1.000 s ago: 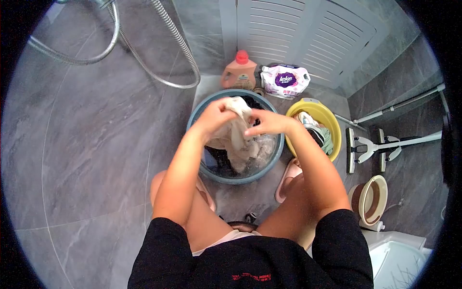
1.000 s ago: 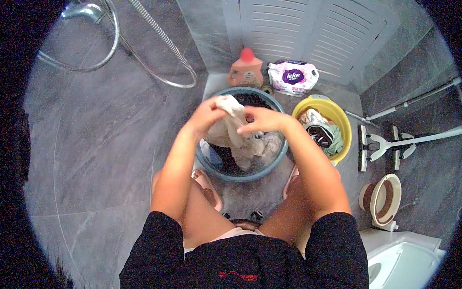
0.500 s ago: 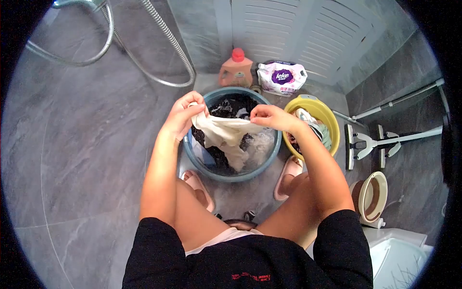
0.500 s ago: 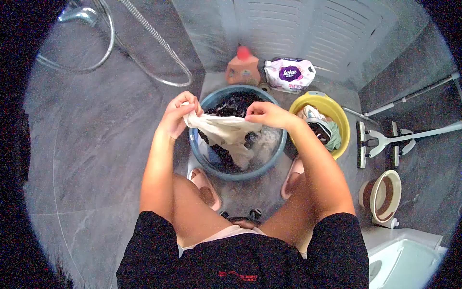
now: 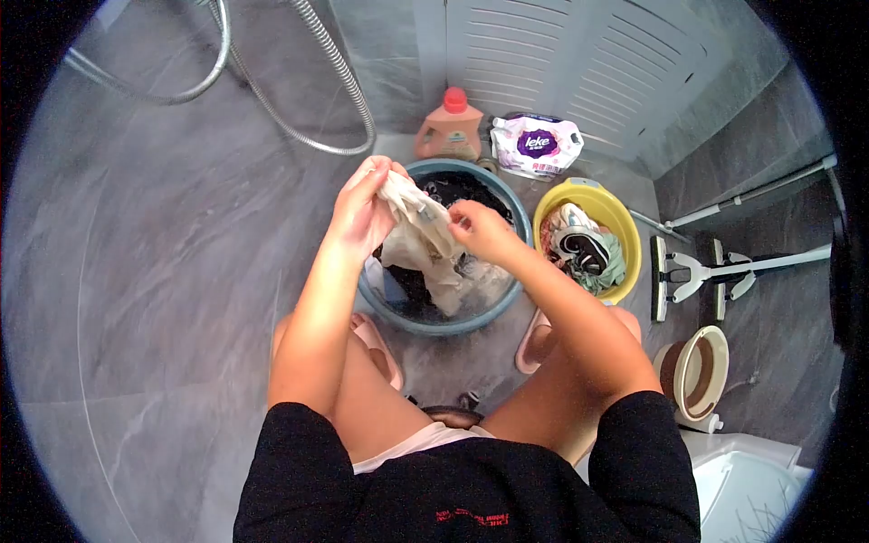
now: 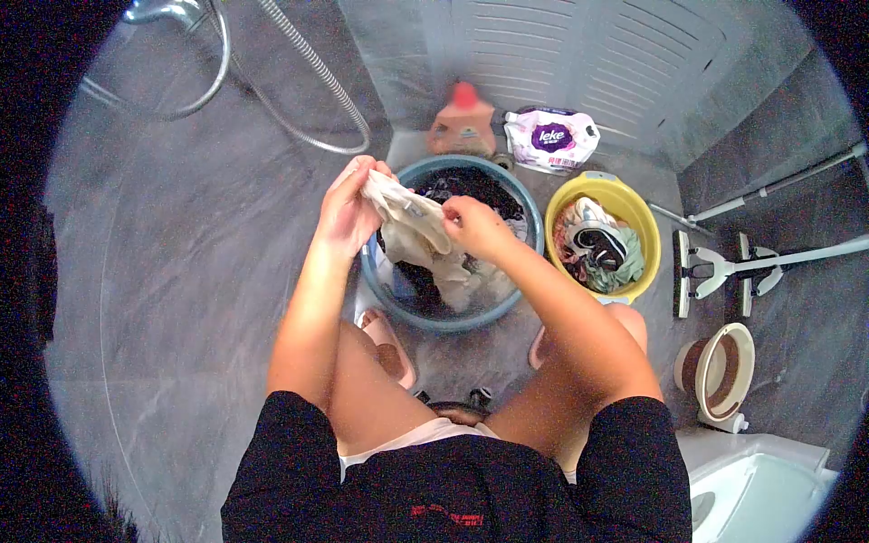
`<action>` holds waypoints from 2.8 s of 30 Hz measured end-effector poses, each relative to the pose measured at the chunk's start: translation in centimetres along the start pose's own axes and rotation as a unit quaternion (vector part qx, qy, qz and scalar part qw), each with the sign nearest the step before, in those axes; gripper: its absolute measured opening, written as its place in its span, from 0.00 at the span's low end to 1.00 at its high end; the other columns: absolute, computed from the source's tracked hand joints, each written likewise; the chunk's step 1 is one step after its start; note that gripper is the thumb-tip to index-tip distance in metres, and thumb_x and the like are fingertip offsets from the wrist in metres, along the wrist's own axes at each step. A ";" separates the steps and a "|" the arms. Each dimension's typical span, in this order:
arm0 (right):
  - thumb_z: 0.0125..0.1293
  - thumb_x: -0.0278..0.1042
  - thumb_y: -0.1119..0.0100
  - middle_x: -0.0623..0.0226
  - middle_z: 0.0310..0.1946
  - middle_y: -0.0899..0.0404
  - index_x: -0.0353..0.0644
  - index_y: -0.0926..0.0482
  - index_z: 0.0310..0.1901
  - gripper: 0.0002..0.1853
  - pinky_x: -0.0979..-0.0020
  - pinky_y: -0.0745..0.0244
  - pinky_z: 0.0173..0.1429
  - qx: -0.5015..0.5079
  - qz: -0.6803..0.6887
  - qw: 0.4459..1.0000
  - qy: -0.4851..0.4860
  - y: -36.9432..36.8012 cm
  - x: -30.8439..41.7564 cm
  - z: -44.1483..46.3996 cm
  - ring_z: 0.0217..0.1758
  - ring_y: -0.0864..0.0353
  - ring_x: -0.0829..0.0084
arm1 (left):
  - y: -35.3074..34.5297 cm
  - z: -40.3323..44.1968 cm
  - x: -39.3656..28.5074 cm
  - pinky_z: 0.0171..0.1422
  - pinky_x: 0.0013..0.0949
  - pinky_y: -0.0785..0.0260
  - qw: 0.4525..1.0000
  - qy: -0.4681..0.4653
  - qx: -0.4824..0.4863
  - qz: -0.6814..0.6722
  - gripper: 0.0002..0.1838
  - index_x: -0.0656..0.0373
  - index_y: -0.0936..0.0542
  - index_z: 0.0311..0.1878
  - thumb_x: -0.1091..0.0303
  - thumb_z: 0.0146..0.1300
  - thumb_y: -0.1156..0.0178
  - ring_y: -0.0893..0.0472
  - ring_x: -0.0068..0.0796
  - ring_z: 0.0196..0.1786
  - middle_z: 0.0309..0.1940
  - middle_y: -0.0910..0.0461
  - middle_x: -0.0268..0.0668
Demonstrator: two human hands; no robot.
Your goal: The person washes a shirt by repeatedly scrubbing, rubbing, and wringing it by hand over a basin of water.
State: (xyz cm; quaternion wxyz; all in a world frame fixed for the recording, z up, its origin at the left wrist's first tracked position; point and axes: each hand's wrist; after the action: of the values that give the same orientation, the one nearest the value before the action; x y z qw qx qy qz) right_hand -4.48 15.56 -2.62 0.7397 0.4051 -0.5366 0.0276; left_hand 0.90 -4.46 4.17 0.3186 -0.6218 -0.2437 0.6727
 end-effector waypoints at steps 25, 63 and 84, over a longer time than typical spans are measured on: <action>0.56 0.47 0.37 0.68 0.31 0.24 0.42 0.32 0.37 0.19 0.75 0.26 0.36 0.152 0.298 0.925 -0.182 -1.3 -1.6 0.6 0.32 0.23 0.77 | -0.2 -1.7 0.6 0.57 0.43 0.33 0.999 0.009 0.032 -0.022 0.05 0.56 0.32 0.36 0.70 0.60 0.46 0.27 0.32 0.35 0.26 0.30 0.36; 0.51 0.21 0.47 0.53 0.39 0.27 0.42 0.21 0.42 0.15 0.64 0.28 0.49 0.101 -0.263 0.958 -0.042 6.1 -1.4 -3.9 0.43 0.23 0.55 | 5.0 -4.4 1.3 0.50 0.39 0.31 0.458 0.226 0.051 0.858 0.20 0.45 0.20 0.46 0.79 0.51 0.46 0.24 0.47 0.48 0.45 0.25 0.45; 0.65 0.34 0.60 0.45 0.46 0.25 0.36 0.38 0.58 0.21 0.54 0.27 0.49 0.150 -0.303 0.902 -0.269 -5.5 -12.7 -0.5 0.48 0.22 0.51 | 14.9 -1.3 15.1 0.46 0.52 0.26 0.391 0.408 -0.023 0.825 0.37 0.47 0.41 0.65 0.66 0.50 0.40 0.25 0.48 0.55 0.55 0.30 0.45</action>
State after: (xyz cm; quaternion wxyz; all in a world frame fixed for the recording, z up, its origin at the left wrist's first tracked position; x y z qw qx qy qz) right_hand -6.83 17.19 -16.20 0.4704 0.6461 -0.5562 -0.2281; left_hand 0.00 -3.64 -17.01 -0.3450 -0.7256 0.5325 0.2665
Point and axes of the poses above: each hand's wrist, its own z-axis towards the middle knuckle, its own y-axis out of the back of the hand, x = y × z
